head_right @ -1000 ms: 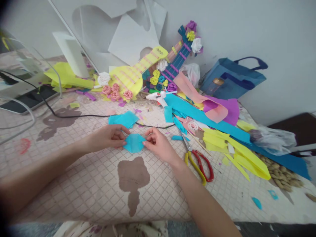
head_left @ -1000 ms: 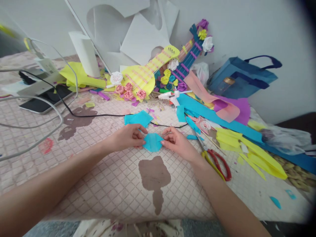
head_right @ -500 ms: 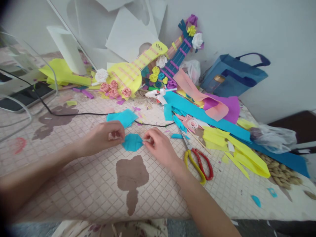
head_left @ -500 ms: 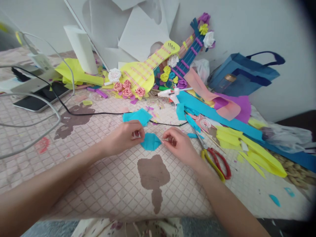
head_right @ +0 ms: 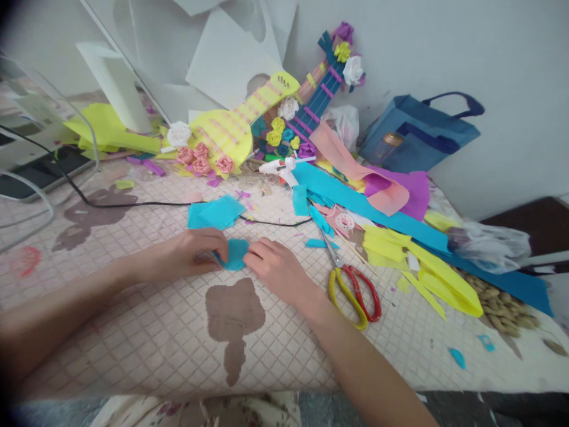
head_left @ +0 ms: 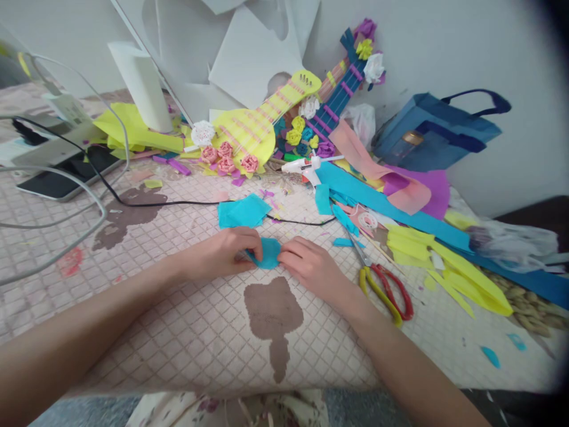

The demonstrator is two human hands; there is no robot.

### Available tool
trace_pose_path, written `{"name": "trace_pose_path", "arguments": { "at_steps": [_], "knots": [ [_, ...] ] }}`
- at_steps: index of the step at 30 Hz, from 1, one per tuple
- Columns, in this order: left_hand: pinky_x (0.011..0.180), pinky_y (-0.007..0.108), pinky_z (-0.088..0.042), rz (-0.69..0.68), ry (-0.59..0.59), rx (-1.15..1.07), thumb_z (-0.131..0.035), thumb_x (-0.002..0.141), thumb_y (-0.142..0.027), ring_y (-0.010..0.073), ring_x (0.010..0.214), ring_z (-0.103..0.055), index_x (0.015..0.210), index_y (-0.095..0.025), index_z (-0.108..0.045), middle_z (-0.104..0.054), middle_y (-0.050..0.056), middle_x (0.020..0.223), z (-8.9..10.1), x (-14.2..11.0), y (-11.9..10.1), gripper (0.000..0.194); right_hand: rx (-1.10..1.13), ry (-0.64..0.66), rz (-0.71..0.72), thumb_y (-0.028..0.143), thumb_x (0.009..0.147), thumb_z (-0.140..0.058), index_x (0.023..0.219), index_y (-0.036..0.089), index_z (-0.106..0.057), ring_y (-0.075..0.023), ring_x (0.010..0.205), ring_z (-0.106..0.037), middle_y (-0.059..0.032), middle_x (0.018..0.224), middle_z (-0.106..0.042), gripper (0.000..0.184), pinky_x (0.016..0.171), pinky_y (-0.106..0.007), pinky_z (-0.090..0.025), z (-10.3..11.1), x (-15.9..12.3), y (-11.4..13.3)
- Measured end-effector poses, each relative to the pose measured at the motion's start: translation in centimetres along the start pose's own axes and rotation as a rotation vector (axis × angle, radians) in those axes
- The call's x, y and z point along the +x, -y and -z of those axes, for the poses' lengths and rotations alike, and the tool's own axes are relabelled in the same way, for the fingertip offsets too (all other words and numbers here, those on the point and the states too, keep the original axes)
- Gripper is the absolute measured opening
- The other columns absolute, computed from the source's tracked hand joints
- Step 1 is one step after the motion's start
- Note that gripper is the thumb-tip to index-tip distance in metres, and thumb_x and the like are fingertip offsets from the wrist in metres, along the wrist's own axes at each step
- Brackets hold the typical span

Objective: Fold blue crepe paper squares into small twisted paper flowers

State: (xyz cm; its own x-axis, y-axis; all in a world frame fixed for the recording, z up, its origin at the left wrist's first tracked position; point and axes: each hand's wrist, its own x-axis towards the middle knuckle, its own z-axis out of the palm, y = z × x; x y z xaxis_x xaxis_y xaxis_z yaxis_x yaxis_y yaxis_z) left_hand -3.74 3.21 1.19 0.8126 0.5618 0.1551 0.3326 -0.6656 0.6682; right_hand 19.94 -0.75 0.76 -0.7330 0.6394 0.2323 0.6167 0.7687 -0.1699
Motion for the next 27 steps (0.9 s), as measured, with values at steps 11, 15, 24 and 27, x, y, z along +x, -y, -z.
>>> {"name": "trace_pose_path", "arguments": {
  "at_steps": [11,15,24,27],
  "knots": [
    [0.085,0.033,-0.042,-0.044,-0.133,0.147,-0.060,0.080,-0.013,0.0198,0.096,-0.053,0.091,-0.017,-0.057,-0.057,0.006,0.099,-0.9,-0.8,0.1,0.011,0.201,-0.080,-0.107,0.018,0.093,-0.043,0.088,0.019,-0.058,-0.0188,0.092,-0.054,-0.0072,0.093,-0.059,0.016,0.084,-0.034,-0.047,-0.3,0.1,-0.1],
    [0.081,0.032,-0.041,-0.057,-0.174,0.251,-0.052,0.085,-0.010,0.0192,0.092,-0.055,0.087,-0.017,-0.059,-0.059,0.005,0.097,-1.3,-1.1,0.0,0.010,0.202,-0.046,-0.109,0.017,0.091,-0.046,0.091,0.019,-0.057,-0.0199,0.095,-0.053,-0.0079,0.097,-0.059,0.011,0.086,-0.036,-0.046,0.0,0.0,0.0],
    [0.077,0.031,-0.043,-0.010,-0.191,0.207,-0.047,0.088,-0.014,0.0181,0.085,-0.056,0.083,-0.016,-0.060,-0.062,0.005,0.088,-1.7,-1.1,-0.2,0.014,0.150,-0.036,-0.111,0.018,0.092,-0.046,0.085,0.019,-0.057,-0.0211,0.093,-0.052,-0.0083,0.095,-0.058,0.013,0.085,-0.038,-0.046,0.0,0.1,0.6],
    [0.079,0.032,-0.044,0.022,-0.222,0.180,-0.049,0.086,-0.013,0.0187,0.087,-0.057,0.085,-0.017,-0.060,-0.062,0.005,0.088,-2.0,-1.1,-0.3,0.012,0.198,-0.050,-0.146,0.017,0.091,-0.047,0.084,0.020,-0.056,-0.0203,0.093,-0.052,-0.0071,0.094,-0.057,0.012,0.084,-0.037,-0.045,-0.2,0.1,0.6]
  ]
}}
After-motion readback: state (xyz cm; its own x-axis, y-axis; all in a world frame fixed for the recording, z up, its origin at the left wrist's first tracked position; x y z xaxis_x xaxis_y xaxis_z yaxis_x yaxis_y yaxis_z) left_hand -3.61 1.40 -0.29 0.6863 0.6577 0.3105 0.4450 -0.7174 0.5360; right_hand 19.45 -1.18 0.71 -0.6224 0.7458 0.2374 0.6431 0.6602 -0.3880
